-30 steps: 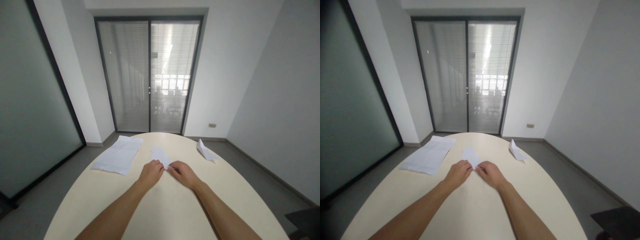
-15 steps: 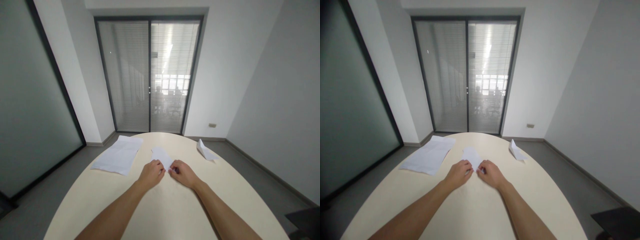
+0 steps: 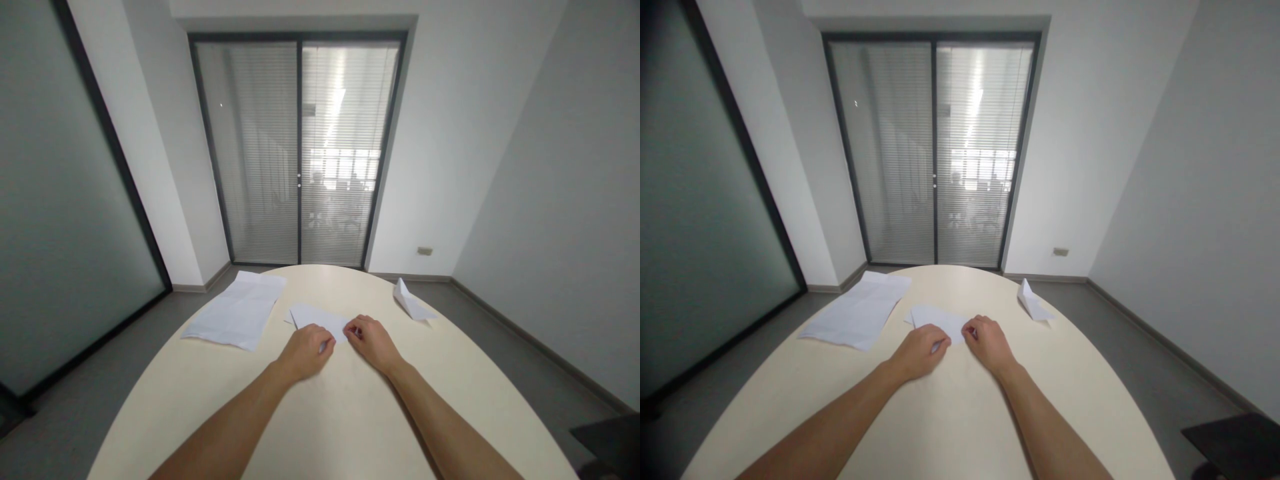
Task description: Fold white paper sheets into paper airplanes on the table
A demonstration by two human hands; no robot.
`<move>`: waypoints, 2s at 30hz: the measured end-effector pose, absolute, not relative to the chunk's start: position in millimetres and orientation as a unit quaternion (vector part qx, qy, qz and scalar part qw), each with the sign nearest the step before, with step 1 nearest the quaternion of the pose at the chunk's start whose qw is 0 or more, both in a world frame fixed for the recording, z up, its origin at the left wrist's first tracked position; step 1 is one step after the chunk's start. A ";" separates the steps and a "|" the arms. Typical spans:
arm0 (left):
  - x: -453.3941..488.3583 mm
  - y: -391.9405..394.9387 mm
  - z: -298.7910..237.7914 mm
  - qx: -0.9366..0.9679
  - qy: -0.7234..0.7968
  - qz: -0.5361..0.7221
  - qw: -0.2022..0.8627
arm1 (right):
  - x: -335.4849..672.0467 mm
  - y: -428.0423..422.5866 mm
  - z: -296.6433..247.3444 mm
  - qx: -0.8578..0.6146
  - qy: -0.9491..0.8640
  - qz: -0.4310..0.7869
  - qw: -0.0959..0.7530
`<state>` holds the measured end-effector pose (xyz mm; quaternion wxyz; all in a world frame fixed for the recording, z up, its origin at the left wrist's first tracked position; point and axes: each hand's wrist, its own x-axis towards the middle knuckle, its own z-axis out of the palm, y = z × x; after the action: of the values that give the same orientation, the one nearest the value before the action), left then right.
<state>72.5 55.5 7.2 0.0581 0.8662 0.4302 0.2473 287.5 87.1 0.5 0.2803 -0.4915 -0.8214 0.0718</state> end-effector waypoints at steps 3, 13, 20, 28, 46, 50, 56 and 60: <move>71.9 53.8 6.7 0.874 0.410 0.248 0.082 | 286.8 85.1 2.7 -0.502 -0.818 0.067 0.273; 73.6 57.4 -2.5 0.861 0.423 0.274 0.060 | 284.8 83.5 -2.6 -0.516 -0.816 0.016 0.261; 69.4 67.6 -17.8 0.790 0.558 0.252 0.012 | 290.7 90.0 -9.5 -0.549 -0.800 0.004 0.243; 69.4 65.7 -12.7 0.823 0.504 0.262 0.026 | 292.9 93.9 -24.6 -0.586 -0.764 -0.015 0.270; 71.0 66.6 -3.3 0.862 0.435 0.249 0.080 | 292.2 92.2 -16.2 -0.658 -0.735 -0.032 0.159; 69.1 64.9 5.0 0.880 0.421 0.207 0.076 | 294.9 94.1 -18.4 -0.650 -0.741 -0.036 0.165; 63.8 67.2 -1.1 0.877 0.419 0.227 0.061 | 297.3 96.2 -22.5 -0.646 -0.741 -0.036 0.182; 61.7 69.9 -4.9 0.861 0.439 0.246 0.072 | 297.5 97.1 -24.6 -0.643 -0.741 -0.035 0.189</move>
<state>61.7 69.9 -4.9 0.0723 0.8613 0.4386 0.2461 297.5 97.1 -24.6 0.1892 -0.6430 -0.7413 -0.0350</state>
